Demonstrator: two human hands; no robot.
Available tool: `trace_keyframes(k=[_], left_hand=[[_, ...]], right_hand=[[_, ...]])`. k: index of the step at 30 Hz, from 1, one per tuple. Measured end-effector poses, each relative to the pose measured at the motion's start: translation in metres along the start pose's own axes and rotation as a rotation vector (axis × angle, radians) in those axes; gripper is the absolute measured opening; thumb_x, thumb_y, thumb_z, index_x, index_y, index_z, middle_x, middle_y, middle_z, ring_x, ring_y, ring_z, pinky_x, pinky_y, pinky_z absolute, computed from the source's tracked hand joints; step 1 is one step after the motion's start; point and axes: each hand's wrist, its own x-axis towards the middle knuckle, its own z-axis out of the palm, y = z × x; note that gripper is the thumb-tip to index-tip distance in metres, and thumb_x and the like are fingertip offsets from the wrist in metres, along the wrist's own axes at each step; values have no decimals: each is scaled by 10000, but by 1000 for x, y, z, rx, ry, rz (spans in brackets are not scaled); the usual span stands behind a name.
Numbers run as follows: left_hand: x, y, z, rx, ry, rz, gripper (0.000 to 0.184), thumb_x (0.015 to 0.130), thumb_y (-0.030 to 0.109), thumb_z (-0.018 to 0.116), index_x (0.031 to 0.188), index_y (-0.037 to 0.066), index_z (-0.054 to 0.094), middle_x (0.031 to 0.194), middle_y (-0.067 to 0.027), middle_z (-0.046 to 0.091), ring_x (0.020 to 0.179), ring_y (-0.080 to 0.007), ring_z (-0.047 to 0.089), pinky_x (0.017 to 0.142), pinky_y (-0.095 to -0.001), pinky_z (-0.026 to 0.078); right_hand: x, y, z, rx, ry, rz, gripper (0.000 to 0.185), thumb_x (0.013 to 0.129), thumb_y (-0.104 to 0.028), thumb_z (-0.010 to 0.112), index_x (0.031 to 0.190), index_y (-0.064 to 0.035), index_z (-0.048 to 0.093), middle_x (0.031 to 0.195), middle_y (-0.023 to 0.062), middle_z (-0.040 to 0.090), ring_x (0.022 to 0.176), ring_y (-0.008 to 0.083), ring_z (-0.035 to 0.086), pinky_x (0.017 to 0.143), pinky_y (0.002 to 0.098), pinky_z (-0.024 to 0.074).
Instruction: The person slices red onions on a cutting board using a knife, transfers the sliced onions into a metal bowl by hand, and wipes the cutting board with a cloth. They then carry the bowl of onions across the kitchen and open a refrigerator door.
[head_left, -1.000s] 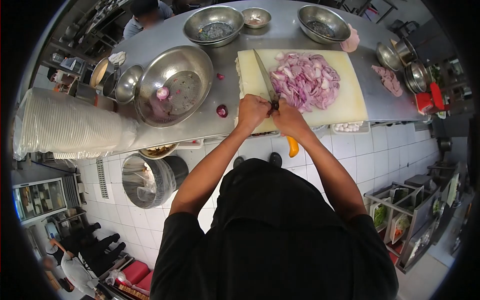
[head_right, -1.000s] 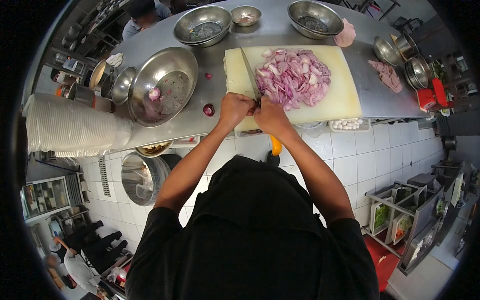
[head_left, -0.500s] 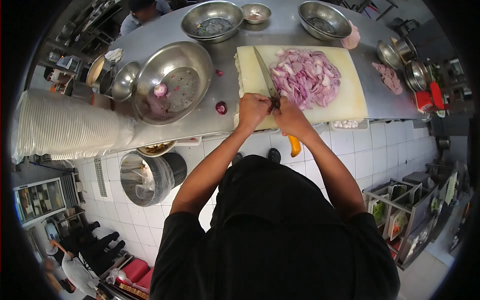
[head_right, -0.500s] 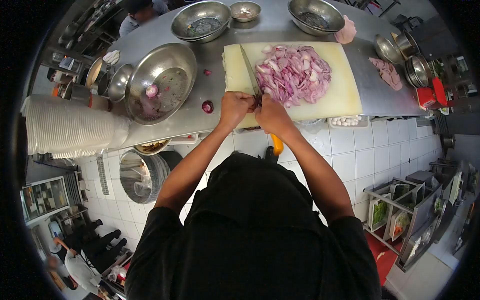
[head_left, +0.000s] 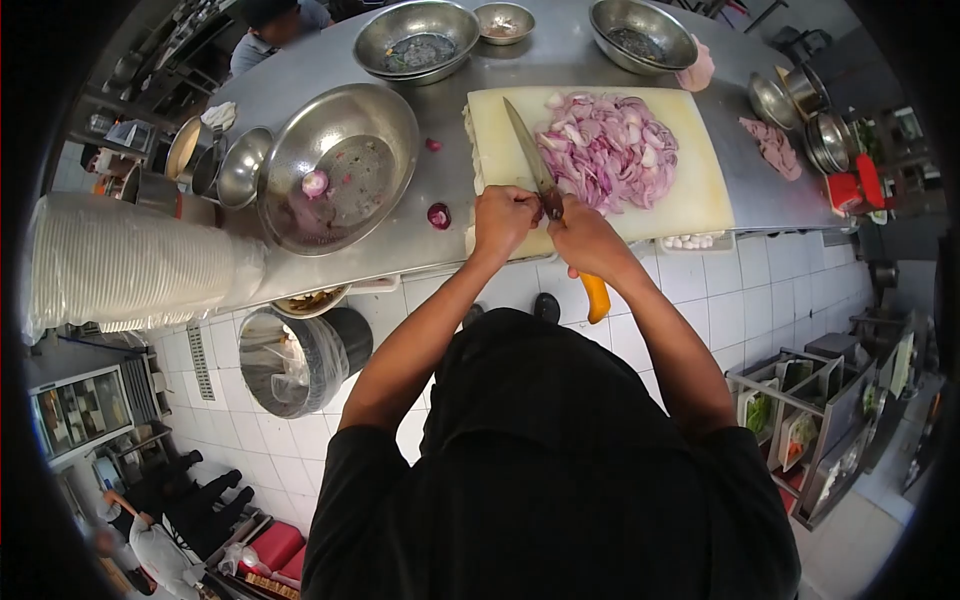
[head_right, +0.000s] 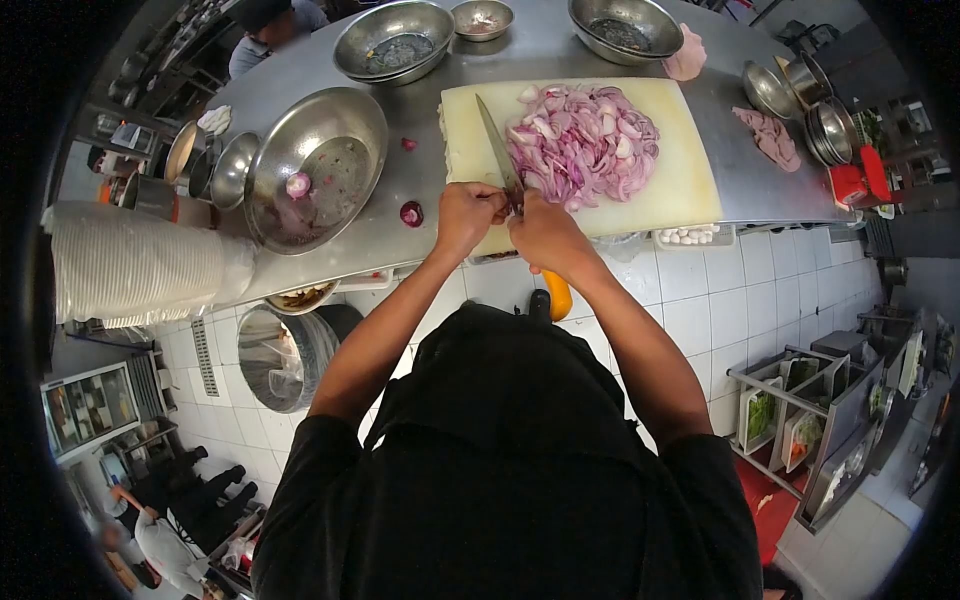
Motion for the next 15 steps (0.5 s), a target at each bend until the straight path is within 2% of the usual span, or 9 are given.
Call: trace_keyframes(k=[4, 8, 11, 15], left_hand=[[0, -2, 1, -10, 10, 3, 158, 824, 74, 641, 794, -38, 749, 617, -113, 693, 545, -159, 678, 606, -278, 550], [-1, 1, 0, 0, 15, -13, 167, 830, 88, 643, 790, -33, 750, 609, -113, 690, 550, -171, 681, 620, -281, 553], [-2, 4, -2, 107, 1, 11, 166, 860, 53, 674, 895, -100, 730, 734, -131, 725, 640, -156, 704, 623, -280, 592], [-2, 6, 2, 115, -10, 10, 153, 858, 51, 678, 909, -81, 738, 729, -127, 728, 626, -148, 694, 607, -282, 564]], right_hand=[[-3, -6, 0, -1, -14, 36, 348, 932, -137, 462, 1171, 116, 473, 746, 187, 624, 484, 268, 640, 478, 382, 525], [1, -2, 7, 5, 22, -8, 329, 925, -126, 466, 1122, 138, 461, 691, 248, 655, 501, 317, 659, 526, 416, 553], [10, 8, 21, 26, 64, -14, 312, 930, -121, 471, 1117, 128, 463, 719, 254, 659, 505, 323, 660, 519, 416, 551], [9, 13, 13, 87, 96, -34, 287, 941, -137, 489, 1098, 103, 489, 762, 261, 665, 536, 336, 669, 527, 432, 545]])
